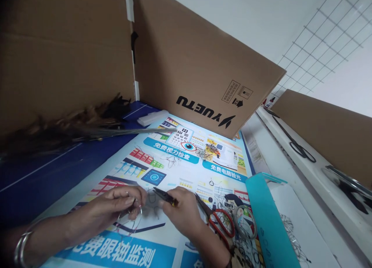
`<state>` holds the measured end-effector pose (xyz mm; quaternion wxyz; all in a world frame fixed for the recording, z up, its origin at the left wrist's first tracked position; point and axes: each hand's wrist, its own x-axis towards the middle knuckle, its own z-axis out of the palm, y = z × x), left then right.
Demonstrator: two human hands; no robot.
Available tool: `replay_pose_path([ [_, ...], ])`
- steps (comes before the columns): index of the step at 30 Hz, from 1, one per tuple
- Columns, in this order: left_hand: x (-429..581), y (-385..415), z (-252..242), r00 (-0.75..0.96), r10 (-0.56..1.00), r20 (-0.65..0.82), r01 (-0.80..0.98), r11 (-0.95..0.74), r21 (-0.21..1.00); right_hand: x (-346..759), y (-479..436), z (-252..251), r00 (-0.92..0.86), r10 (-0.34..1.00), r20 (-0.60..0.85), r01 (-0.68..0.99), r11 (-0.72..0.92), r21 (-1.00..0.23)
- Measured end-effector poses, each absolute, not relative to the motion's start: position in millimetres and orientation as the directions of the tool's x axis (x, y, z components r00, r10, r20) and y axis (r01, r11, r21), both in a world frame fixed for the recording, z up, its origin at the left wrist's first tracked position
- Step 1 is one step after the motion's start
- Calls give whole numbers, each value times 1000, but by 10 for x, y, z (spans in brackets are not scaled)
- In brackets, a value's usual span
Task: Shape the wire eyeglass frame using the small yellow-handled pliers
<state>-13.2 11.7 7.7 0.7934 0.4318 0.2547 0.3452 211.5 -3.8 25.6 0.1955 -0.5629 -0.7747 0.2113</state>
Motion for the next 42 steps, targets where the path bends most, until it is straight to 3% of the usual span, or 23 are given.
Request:
replay_pose_path([
  [7, -129, 119, 67, 659, 742, -119, -332, 429, 840, 2103, -50, 294, -344, 938, 50, 627, 269, -731],
  [20, -117, 132, 80, 672, 730, -125, -329, 445, 833, 2112, -45, 259, -365, 931, 4, 579, 231, -782],
  [32, -86, 150, -45, 480, 867, -137, -149, 234, 961, 2142, -82, 161, -193, 978, 85, 695, 197, -692],
  [42, -77, 127, -28, 425, 898, -116, -34, 144, 989, 2180, -152, 171, -179, 972, 149, 838, 231, -494],
])
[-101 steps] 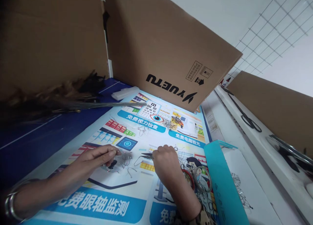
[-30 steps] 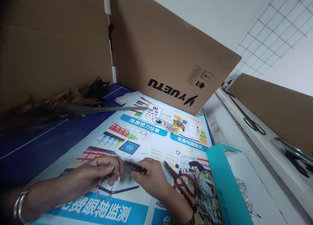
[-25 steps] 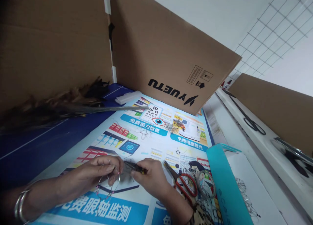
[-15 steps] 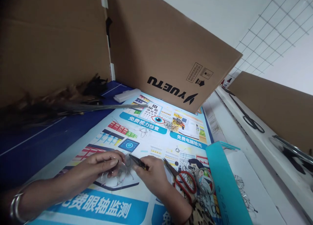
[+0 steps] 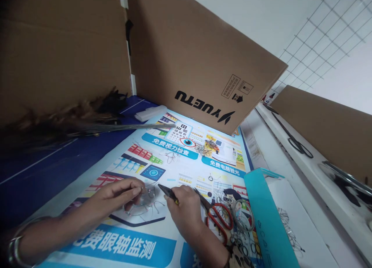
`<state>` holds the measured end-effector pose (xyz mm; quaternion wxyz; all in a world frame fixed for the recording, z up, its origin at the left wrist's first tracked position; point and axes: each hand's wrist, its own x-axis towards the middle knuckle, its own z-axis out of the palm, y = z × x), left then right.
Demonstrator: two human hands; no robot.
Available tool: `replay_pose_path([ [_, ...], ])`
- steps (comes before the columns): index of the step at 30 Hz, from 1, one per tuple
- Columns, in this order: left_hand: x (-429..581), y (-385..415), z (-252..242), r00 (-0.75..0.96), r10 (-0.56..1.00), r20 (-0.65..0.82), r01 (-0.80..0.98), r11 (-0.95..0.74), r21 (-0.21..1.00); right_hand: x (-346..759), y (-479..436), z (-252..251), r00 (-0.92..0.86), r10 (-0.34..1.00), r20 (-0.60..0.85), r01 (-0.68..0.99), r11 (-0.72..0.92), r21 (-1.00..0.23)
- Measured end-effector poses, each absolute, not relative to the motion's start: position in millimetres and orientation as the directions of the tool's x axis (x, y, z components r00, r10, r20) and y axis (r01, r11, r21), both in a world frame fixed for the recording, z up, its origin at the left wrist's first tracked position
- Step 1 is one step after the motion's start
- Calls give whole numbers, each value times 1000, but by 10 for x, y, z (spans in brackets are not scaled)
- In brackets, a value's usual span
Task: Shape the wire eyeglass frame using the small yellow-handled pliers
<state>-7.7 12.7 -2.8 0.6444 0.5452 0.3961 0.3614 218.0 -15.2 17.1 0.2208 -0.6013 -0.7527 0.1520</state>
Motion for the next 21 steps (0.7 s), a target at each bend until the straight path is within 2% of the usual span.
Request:
replay_pose_path([
  [6, -73, 145, -53, 412, 903, -121, -27, 145, 989, 2195, -184, 117, -244, 946, 215, 866, 312, -391],
  [17, -90, 149, -41, 432, 900, -55, 49, 38, 998, 2183, -168, 140, -233, 951, 202, 865, 297, -404],
  [21, -85, 149, -26, 433, 896, -96, 35, 90, 995, 2178, -168, 167, -229, 958, 173, 865, 282, -414],
])
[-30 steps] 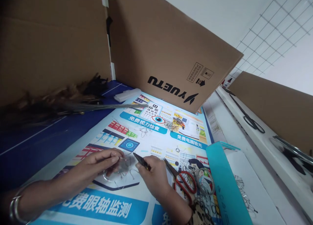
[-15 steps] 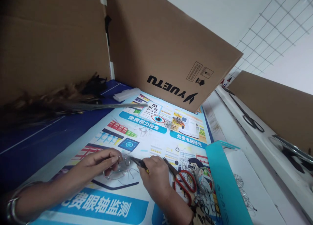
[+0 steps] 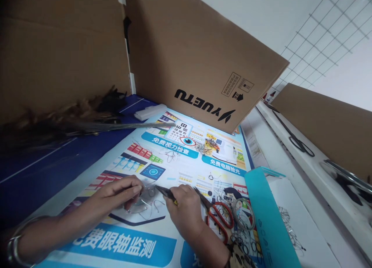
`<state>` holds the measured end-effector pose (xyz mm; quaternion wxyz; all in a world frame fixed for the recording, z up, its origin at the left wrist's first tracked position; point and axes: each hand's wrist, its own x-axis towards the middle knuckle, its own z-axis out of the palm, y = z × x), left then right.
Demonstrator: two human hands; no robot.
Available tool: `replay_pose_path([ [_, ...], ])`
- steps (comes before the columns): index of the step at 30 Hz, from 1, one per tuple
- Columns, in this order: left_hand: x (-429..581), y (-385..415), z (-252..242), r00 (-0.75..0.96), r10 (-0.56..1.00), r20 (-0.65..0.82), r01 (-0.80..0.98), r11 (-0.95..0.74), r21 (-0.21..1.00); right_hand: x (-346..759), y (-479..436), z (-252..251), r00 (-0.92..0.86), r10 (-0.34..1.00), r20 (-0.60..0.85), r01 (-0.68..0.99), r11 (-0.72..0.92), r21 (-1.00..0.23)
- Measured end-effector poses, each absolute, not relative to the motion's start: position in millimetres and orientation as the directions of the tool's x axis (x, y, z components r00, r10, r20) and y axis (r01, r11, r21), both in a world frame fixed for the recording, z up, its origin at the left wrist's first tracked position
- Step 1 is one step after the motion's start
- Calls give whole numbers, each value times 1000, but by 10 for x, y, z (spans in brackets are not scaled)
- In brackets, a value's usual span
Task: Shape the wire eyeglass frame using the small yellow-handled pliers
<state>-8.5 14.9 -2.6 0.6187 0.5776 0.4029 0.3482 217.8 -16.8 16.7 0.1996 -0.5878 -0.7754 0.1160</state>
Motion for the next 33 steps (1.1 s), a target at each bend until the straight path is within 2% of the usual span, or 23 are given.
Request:
replay_pose_path([
  [9, -104, 137, -88, 446, 887, -116, 0, 129, 992, 2177, -177, 163, -242, 957, 159, 872, 287, -396],
  [21, -101, 128, -35, 441, 889, -127, 56, 114, 992, 2191, -163, 141, -220, 961, 169, 876, 271, -399],
  [33, -88, 140, -74, 450, 878, -167, 33, 170, 985, 2190, -218, 105, -308, 916, 258, 891, 373, -261],
])
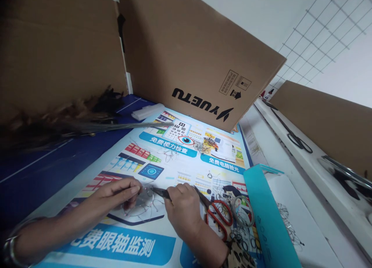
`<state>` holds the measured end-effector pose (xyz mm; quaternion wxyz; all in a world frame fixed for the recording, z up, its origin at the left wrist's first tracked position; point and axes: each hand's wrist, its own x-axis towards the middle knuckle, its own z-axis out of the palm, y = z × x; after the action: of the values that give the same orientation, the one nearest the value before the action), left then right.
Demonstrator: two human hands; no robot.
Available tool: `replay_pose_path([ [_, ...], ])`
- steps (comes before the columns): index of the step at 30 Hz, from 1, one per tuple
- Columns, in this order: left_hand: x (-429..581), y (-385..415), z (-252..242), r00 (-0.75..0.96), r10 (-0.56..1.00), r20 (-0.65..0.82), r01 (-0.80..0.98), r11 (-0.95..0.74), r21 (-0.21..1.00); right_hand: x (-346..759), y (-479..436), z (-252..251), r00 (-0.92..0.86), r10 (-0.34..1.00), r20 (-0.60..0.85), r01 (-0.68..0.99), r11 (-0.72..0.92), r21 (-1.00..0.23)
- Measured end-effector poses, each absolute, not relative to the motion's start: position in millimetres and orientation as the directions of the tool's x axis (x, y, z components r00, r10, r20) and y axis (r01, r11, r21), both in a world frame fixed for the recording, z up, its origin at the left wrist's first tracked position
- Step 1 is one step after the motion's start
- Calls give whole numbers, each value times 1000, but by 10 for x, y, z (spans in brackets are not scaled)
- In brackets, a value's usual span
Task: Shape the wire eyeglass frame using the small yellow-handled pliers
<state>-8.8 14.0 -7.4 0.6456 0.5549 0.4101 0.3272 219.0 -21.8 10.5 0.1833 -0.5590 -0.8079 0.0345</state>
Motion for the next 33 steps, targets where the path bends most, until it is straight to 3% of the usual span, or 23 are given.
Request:
replay_pose_path([
  [6, -101, 131, -72, 460, 872, -168, 9, 185, 983, 2212, -185, 162, -290, 935, 206, 924, 330, -194],
  [11, -102, 136, -84, 456, 875, -160, 6, 177, 984, 2337, -91, 299, -255, 966, -50, 961, 247, -122],
  [15, -91, 156, -139, 460, 873, -159, 23, 167, 986, 2416, -45, 394, -227, 954, -197, 972, 235, 18],
  [21, -86, 139, -81, 446, 883, -149, 70, 132, 989, 2388, -56, 427, -147, 973, -178, 963, 181, 198],
  [33, -83, 137, 3, 431, 883, -187, -3, 209, 978, 2226, -97, 265, -200, 980, 2, 964, 196, 179],
])
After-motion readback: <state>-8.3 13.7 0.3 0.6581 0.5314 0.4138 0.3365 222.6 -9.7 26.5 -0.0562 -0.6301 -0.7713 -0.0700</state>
